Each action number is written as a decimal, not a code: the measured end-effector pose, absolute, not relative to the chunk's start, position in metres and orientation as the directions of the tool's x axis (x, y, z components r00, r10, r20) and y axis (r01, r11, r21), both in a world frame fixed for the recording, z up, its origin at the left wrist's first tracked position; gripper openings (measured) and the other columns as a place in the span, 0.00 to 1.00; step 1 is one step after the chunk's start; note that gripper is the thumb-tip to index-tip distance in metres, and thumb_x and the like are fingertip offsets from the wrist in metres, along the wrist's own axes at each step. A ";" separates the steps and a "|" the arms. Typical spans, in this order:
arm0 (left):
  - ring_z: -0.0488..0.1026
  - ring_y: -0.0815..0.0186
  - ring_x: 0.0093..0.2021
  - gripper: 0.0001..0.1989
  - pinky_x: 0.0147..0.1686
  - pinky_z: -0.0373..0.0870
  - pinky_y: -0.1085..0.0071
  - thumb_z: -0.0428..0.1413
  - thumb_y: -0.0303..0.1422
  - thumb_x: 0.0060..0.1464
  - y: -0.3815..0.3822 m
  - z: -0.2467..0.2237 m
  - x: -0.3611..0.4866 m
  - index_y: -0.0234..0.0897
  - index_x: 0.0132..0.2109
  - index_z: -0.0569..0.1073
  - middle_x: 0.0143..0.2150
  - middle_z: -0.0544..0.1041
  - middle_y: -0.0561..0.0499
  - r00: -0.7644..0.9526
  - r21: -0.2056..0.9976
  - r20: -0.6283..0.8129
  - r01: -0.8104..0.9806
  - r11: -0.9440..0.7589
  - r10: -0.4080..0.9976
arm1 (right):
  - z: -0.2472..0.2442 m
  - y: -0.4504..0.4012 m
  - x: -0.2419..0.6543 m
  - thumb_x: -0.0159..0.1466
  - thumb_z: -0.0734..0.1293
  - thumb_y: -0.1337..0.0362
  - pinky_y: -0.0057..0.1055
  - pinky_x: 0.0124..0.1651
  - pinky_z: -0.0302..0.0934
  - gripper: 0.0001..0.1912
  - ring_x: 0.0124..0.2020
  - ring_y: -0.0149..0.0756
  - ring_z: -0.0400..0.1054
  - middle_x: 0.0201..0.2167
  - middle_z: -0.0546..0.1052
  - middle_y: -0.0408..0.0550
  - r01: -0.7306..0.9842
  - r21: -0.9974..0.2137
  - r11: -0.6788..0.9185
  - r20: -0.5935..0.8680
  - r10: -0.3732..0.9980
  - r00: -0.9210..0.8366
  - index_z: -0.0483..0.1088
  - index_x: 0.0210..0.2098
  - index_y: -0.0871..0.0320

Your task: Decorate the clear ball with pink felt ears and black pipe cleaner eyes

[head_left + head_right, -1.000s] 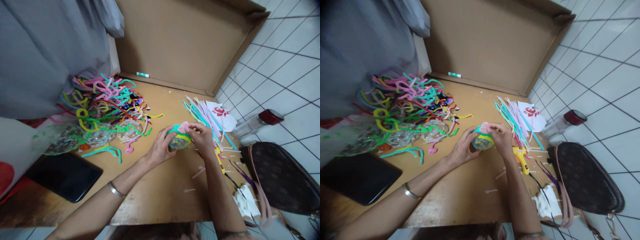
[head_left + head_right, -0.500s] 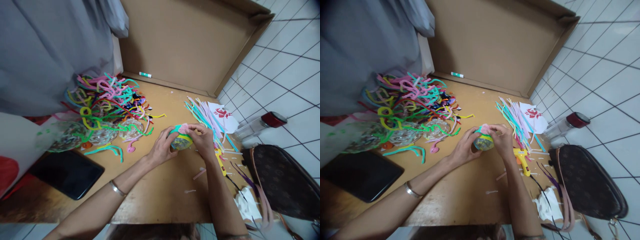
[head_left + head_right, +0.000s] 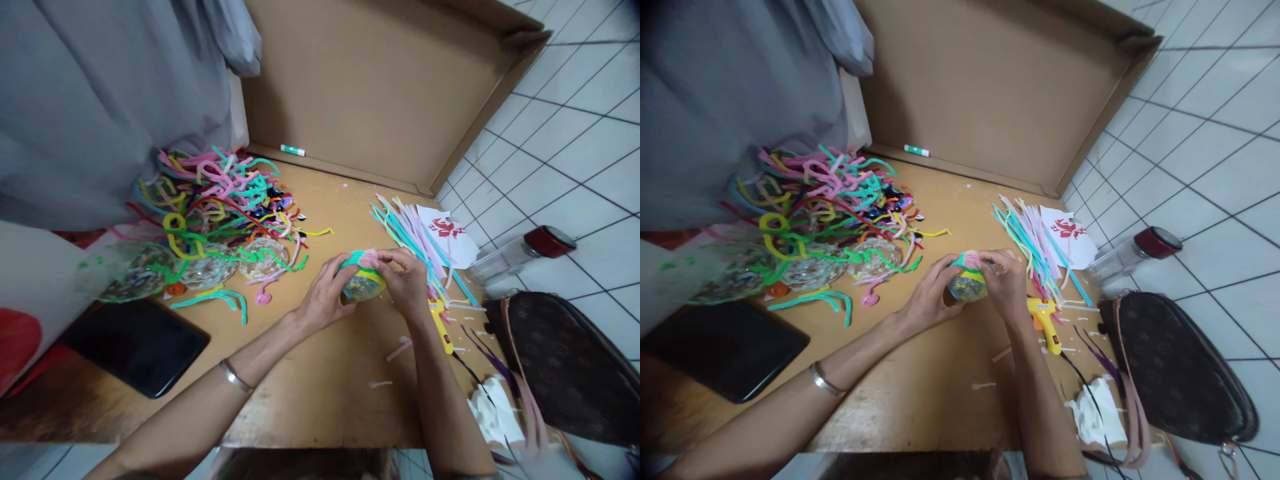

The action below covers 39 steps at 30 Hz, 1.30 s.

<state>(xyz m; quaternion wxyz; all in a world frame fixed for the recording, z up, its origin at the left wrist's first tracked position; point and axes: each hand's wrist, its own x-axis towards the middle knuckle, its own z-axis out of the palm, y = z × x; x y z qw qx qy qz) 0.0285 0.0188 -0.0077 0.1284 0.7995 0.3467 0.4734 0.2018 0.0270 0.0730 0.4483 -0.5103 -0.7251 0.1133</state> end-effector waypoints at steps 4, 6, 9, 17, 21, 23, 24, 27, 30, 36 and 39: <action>0.62 0.51 0.62 0.31 0.58 0.65 0.52 0.59 0.26 0.44 0.019 -0.008 0.029 0.37 0.57 0.63 0.61 0.63 0.36 0.307 0.533 0.672 0.431 -0.728 0.674 | 0.073 0.027 0.202 0.58 0.68 0.65 0.35 0.40 0.63 0.04 0.34 0.39 0.70 0.30 0.79 0.45 0.637 -0.611 0.470 0.535 0.838 -0.106 0.77 0.31 0.53; 0.62 0.51 0.62 0.31 0.58 0.66 0.52 0.59 0.26 0.44 0.019 -0.008 0.029 0.38 0.57 0.62 0.61 0.63 0.36 0.309 0.530 0.674 0.431 -0.730 0.671 | 0.074 0.027 0.201 0.58 0.68 0.65 0.36 0.40 0.63 0.05 0.35 0.40 0.70 0.30 0.79 0.46 0.627 -0.618 0.475 0.528 0.841 -0.116 0.77 0.31 0.53; 0.62 0.50 0.62 0.31 0.58 0.66 0.51 0.59 0.25 0.44 0.019 -0.006 0.029 0.38 0.57 0.62 0.61 0.63 0.36 0.312 0.529 0.670 0.436 -0.727 0.674 | 0.076 0.027 0.201 0.58 0.68 0.65 0.37 0.40 0.62 0.05 0.36 0.40 0.70 0.31 0.80 0.46 0.631 -0.623 0.463 0.511 0.851 -0.121 0.77 0.31 0.53; 0.64 0.50 0.61 0.32 0.57 0.67 0.52 0.60 0.25 0.43 0.019 -0.008 0.030 0.39 0.57 0.62 0.61 0.63 0.36 0.300 0.523 0.676 0.448 -0.725 0.673 | 0.078 0.029 0.203 0.59 0.67 0.65 0.38 0.42 0.61 0.06 0.34 0.40 0.70 0.30 0.80 0.46 0.685 -0.569 0.456 0.503 0.851 -0.149 0.78 0.31 0.52; 0.63 0.51 0.62 0.34 0.58 0.66 0.51 0.60 0.26 0.44 0.020 -0.011 0.030 0.39 0.59 0.59 0.61 0.64 0.37 0.295 0.548 0.673 0.418 -0.725 0.679 | 0.076 0.030 0.204 0.59 0.67 0.63 0.38 0.41 0.61 0.06 0.33 0.39 0.70 0.30 0.80 0.47 0.689 -0.565 0.453 0.510 0.849 -0.139 0.78 0.31 0.52; 0.62 0.52 0.63 0.35 0.59 0.65 0.51 0.60 0.27 0.44 0.022 -0.010 0.030 0.38 0.60 0.58 0.61 0.64 0.37 0.290 0.566 0.668 0.400 -0.721 0.685 | 0.075 0.031 0.203 0.59 0.67 0.63 0.38 0.42 0.61 0.06 0.34 0.40 0.71 0.30 0.80 0.47 0.688 -0.559 0.463 0.517 0.843 -0.147 0.78 0.31 0.53; 0.62 0.52 0.63 0.36 0.59 0.64 0.51 0.60 0.27 0.44 0.022 -0.009 0.030 0.38 0.60 0.58 0.61 0.65 0.37 0.291 0.575 0.663 0.393 -0.718 0.690 | 0.075 0.031 0.203 0.59 0.67 0.64 0.38 0.42 0.61 0.06 0.34 0.40 0.71 0.30 0.80 0.47 0.689 -0.557 0.464 0.516 0.843 -0.150 0.78 0.32 0.53; 0.63 0.51 0.62 0.37 0.59 0.64 0.50 0.61 0.27 0.43 0.022 -0.006 0.031 0.37 0.61 0.57 0.60 0.65 0.36 0.296 0.600 0.635 0.393 -0.697 0.714 | 0.077 0.032 0.202 0.57 0.68 0.66 0.38 0.42 0.61 0.06 0.33 0.40 0.71 0.30 0.81 0.48 0.701 -0.555 0.448 0.504 0.851 -0.146 0.79 0.31 0.53; 0.63 0.52 0.61 0.39 0.59 0.64 0.50 0.61 0.27 0.41 0.023 -0.003 0.031 0.37 0.61 0.56 0.59 0.65 0.37 0.290 0.628 0.607 0.395 -0.670 0.740 | 0.078 0.031 0.201 0.56 0.68 0.67 0.38 0.42 0.61 0.07 0.33 0.40 0.71 0.30 0.80 0.48 0.712 -0.553 0.433 0.496 0.858 -0.136 0.79 0.32 0.53; 0.64 0.53 0.59 0.40 0.58 0.64 0.51 0.64 0.30 0.41 0.023 0.002 0.035 0.38 0.61 0.57 0.57 0.64 0.40 0.257 0.696 0.570 0.355 -0.625 0.781 | 0.075 0.030 0.197 0.58 0.67 0.67 0.38 0.42 0.61 0.08 0.34 0.40 0.71 0.31 0.81 0.48 0.704 -0.565 0.430 0.489 0.862 -0.134 0.79 0.33 0.53; 0.65 0.53 0.57 0.37 0.57 0.65 0.52 0.66 0.33 0.42 0.023 0.003 0.037 0.39 0.59 0.60 0.55 0.65 0.41 0.214 0.731 0.548 0.348 -0.588 0.808 | 0.075 0.029 0.195 0.58 0.67 0.69 0.38 0.43 0.60 0.09 0.35 0.40 0.71 0.31 0.81 0.47 0.719 -0.531 0.448 0.510 0.847 -0.150 0.79 0.33 0.52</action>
